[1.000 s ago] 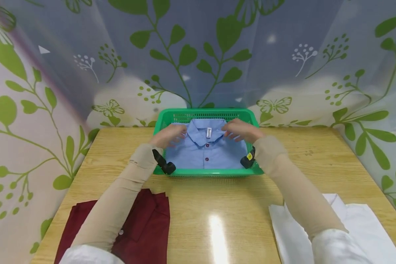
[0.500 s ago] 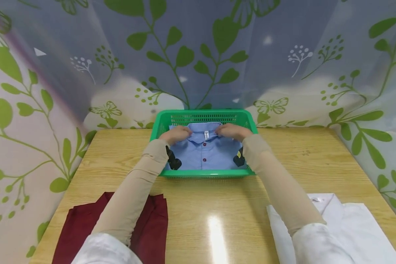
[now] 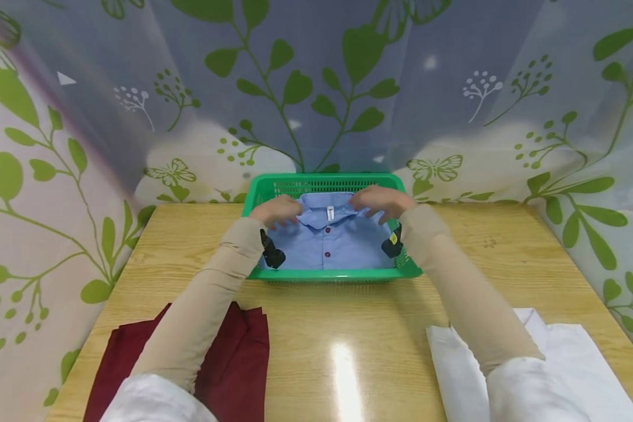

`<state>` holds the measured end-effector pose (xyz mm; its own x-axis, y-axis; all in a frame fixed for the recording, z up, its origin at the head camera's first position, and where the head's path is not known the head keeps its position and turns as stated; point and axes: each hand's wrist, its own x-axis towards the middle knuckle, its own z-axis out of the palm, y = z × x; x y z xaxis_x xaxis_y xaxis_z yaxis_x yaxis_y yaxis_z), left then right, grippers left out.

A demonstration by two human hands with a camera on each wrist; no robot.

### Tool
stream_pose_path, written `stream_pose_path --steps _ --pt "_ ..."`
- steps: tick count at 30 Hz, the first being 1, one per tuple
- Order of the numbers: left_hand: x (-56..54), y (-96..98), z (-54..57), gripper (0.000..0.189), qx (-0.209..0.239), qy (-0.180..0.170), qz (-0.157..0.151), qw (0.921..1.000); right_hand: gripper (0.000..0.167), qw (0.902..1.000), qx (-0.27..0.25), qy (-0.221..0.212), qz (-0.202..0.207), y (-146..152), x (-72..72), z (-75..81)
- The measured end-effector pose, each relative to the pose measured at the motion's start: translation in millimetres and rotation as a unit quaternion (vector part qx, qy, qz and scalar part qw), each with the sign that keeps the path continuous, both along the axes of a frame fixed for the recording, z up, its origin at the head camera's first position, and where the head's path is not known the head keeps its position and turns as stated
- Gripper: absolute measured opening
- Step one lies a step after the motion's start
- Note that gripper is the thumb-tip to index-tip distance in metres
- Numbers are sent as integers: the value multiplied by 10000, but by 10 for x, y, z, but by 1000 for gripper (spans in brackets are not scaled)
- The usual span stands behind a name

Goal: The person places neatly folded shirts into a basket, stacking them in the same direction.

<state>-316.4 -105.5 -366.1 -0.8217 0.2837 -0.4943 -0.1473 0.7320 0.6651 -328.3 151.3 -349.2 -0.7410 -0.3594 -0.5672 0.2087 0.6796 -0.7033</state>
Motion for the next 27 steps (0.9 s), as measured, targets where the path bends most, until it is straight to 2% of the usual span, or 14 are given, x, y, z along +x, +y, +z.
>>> stream_pose_path --steps 2,5,9,12,18,23,27 --pt "22 -26 50 51 -64 -142 -76 9998 57 9998 149 -114 -18 23 22 48" --pt "71 -71 98 52 -144 -538 -113 9984 61 9982 267 -511 -153 63 34 68" --pt "140 -128 104 54 -117 -1141 -51 9934 63 9943 362 -967 -280 114 38 10" --pt "164 -167 75 55 11 -1299 36 9915 62 9932 391 -1075 -218 127 49 -52" --pt "166 -194 46 54 107 -1305 11 9914 67 9927 402 -1104 -269 91 107 -78" --pt "177 -169 88 52 19 -1044 -324 9940 64 9957 464 -793 -91 33 180 33" --pt "211 -124 109 51 207 -951 -571 9936 60 9964 420 -724 91 9 209 81"
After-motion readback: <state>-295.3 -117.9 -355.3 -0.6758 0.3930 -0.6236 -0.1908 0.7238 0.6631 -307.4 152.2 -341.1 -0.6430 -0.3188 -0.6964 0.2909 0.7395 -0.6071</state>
